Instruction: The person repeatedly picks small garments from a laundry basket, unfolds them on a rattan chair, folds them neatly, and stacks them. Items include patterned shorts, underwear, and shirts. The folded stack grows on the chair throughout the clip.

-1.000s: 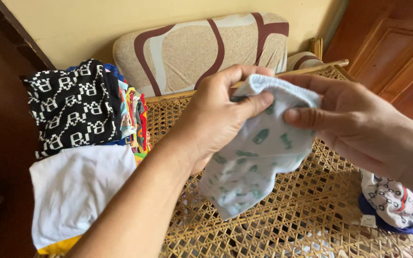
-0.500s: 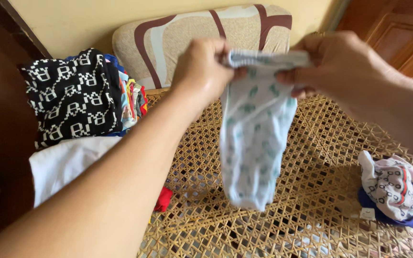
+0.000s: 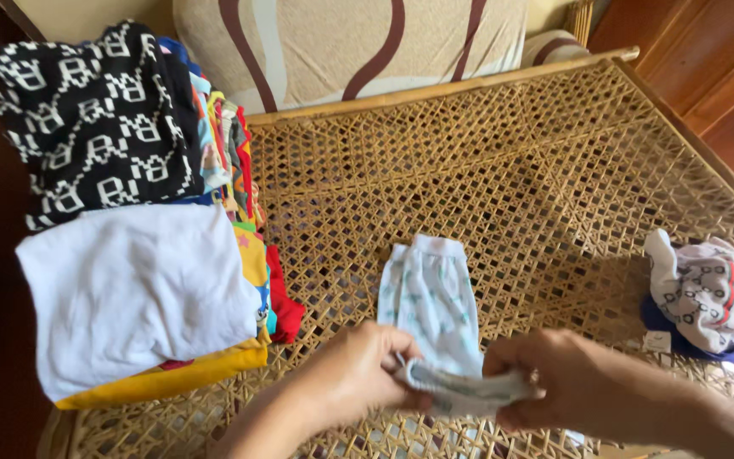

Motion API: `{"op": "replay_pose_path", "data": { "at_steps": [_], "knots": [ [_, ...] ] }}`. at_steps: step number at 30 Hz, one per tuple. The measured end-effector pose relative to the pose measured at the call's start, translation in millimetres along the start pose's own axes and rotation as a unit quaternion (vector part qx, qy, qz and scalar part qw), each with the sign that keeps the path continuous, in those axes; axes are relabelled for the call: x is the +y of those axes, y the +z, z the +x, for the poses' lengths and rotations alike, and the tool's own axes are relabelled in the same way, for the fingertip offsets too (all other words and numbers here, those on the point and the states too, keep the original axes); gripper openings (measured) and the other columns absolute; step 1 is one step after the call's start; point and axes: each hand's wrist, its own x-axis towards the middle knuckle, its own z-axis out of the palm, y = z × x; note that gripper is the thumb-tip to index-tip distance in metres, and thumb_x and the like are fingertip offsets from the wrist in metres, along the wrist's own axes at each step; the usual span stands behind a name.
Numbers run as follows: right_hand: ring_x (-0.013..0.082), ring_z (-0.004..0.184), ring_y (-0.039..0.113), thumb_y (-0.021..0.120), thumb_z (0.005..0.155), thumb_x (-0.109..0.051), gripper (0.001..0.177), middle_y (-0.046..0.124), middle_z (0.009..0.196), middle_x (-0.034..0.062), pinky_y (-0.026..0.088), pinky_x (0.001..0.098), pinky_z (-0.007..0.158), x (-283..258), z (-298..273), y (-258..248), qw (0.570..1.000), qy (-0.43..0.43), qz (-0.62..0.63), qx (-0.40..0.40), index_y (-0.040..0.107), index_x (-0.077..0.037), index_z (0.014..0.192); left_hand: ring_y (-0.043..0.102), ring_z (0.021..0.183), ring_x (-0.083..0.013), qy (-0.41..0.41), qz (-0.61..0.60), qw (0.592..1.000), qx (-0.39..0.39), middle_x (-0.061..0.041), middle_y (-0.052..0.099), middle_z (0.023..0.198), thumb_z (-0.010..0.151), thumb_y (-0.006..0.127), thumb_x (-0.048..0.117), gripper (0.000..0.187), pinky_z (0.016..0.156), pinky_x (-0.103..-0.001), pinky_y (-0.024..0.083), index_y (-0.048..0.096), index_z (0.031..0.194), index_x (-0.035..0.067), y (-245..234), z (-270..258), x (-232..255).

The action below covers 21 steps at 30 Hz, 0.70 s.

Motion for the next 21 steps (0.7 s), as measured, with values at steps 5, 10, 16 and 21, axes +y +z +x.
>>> {"op": "replay_pose_path", "data": {
  "at_steps": [5,10,16,21],
  "knots": [
    [0.0164,0.075,0.079,0.076,0.087,-0.031,0.025,0.083,0.090,0.0000,0.068,0.0337,0.071,21.5,19.6,18.2,0.976,0.213,0.051,-0.015,0.075,-0.019,0.109,0.074,0.074,-0.0113,-0.052,0.021,0.997,0.061,-0.003,0.080,0.083,0.074,0.085,0.023,0.025,0.067,-0.028,0.057,0.076,0.094,0.011,6.4,22.8,-32.2],
    [0.0208,0.085,0.078,0.073,0.090,-0.031,0.032,0.083,0.098,0.0076,0.067,0.0376,0.080,29.0,63.7,-16.5,0.959,0.244,0.114,0.085,0.074,-0.014,0.116,0.074,0.074,-0.0175,-0.037,0.077,0.971,0.225,-0.006,0.078,0.087,0.075,0.087,0.028,0.032,0.066,-0.032,0.056,0.076,0.101,0.012,-19.7,74.9,-47.9],
    [0.0266,0.096,0.074,0.069,0.092,-0.026,0.044,0.075,0.115,0.0118,0.063,0.0420,0.089,48.9,127.3,-37.5,0.947,0.230,0.157,0.158,0.063,-0.010,0.132,0.076,0.092,-0.0207,-0.042,0.043,0.948,0.312,-0.007,0.078,0.107,0.080,0.082,0.025,0.040,0.080,-0.035,0.059,0.072,0.116,0.010,-35.5,137.8,-78.1],
    [0.0289,0.112,0.065,0.072,0.091,-0.027,0.074,0.060,0.139,0.0173,0.058,0.0463,0.097,66.5,141.0,-5.3,0.908,0.320,0.165,0.212,0.037,-0.015,0.155,0.062,0.120,-0.0293,-0.190,0.004,0.935,0.300,-0.017,0.055,0.140,0.087,0.078,0.025,0.068,0.099,-0.044,0.050,0.046,0.143,0.005,-13.7,150.7,-103.8]
  ]
}}
